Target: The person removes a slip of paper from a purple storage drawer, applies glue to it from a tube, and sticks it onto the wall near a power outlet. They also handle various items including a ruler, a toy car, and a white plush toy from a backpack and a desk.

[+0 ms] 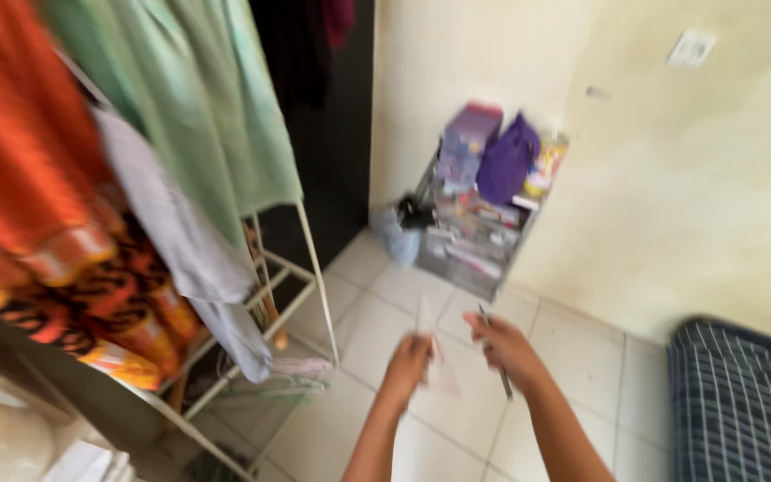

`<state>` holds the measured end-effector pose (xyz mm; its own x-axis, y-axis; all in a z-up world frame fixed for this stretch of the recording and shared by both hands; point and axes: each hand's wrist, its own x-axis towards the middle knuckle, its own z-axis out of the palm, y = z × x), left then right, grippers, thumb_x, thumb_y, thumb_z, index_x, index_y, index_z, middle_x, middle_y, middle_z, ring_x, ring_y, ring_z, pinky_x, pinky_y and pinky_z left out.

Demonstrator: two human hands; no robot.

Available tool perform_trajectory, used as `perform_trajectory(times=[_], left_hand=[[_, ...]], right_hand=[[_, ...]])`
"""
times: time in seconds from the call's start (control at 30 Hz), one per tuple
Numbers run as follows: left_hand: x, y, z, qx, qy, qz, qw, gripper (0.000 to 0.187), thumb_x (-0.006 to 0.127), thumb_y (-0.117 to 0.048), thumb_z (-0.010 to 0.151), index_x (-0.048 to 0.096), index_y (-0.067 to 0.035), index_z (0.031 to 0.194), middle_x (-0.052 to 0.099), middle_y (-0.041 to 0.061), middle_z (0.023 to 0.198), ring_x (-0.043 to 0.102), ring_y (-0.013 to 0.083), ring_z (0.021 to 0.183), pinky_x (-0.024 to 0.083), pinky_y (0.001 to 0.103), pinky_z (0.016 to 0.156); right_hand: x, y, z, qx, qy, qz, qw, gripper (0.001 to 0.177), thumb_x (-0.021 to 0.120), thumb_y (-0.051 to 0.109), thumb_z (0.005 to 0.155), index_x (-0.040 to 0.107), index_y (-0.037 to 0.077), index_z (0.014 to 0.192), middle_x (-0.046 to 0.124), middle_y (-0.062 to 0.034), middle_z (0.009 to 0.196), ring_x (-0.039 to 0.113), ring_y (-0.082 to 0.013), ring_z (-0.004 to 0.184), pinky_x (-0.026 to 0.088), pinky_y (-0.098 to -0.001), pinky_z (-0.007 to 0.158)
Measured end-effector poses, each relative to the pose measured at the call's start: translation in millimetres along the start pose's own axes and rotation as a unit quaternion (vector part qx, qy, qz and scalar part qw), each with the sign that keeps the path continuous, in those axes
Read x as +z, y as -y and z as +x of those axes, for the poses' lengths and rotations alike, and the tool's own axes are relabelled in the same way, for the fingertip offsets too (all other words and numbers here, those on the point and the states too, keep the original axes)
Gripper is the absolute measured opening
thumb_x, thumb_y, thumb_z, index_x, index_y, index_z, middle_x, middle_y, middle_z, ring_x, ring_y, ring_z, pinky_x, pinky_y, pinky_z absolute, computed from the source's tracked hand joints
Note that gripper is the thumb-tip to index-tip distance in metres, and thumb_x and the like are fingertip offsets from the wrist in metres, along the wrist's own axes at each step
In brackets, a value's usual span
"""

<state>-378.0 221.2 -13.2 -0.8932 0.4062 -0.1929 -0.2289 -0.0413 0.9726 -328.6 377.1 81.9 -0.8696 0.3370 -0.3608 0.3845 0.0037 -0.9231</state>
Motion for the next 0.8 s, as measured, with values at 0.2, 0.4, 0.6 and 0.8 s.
perform_trajectory(times=[0.2,0.4,0.6,0.8], left_hand=[[24,-40,86,-0.066,-0.043,-0.135,0.988,0.026,0.048,-0.035,0.085,0.051,-0.009,0.086,0.054,-0.001,0.071,0.043,0.0047,0.057,0.040,0.022,0.049],[15,-49,209,-0.053,-0.065,-0.179,0.980,0.019,0.052,-0.030,0.081,0.050,-0.012,0.086,0.058,-0.004,0.071,0.037,0.0050,0.049,0.033,0.021,0.044],[4,-58,357,0.058,0.030,-0.132,0.989,0.025,0.048,-0.037,0.086,0.050,-0.012,0.084,0.051,-0.003,0.068,0.037,0.0053,0.049,0.032,0.021,0.042],[13,-87,456,-0.036,0.121,-0.055,0.990,0.025,0.044,-0.041,0.087,0.049,-0.016,0.086,0.050,-0.004,0.072,0.042,0.0053,0.062,0.040,0.021,0.052]], right_hand=[[-11,35,88,-0.007,0.023,-0.020,1.000,0.032,0.055,0.033,0.079,0.062,0.010,0.100,0.046,0.0011,0.074,0.029,-0.0052,0.047,0.023,-0.0197,0.040],[-18,48,209,-0.025,0.016,0.008,1.000,0.034,0.052,0.037,0.079,0.062,0.014,0.101,0.049,0.0020,0.074,0.029,-0.0049,0.047,0.024,-0.0195,0.041],[-21,64,321,-0.023,-0.109,-0.124,0.986,0.048,0.056,0.051,0.074,0.062,0.006,0.090,0.043,0.0015,0.058,0.037,-0.0084,0.050,0.033,-0.0233,0.046],[-18,111,383,0.052,-0.160,-0.064,0.984,0.047,0.058,0.052,0.072,0.065,0.007,0.085,0.036,0.0016,0.054,0.034,-0.0094,0.049,0.031,-0.0231,0.047]])
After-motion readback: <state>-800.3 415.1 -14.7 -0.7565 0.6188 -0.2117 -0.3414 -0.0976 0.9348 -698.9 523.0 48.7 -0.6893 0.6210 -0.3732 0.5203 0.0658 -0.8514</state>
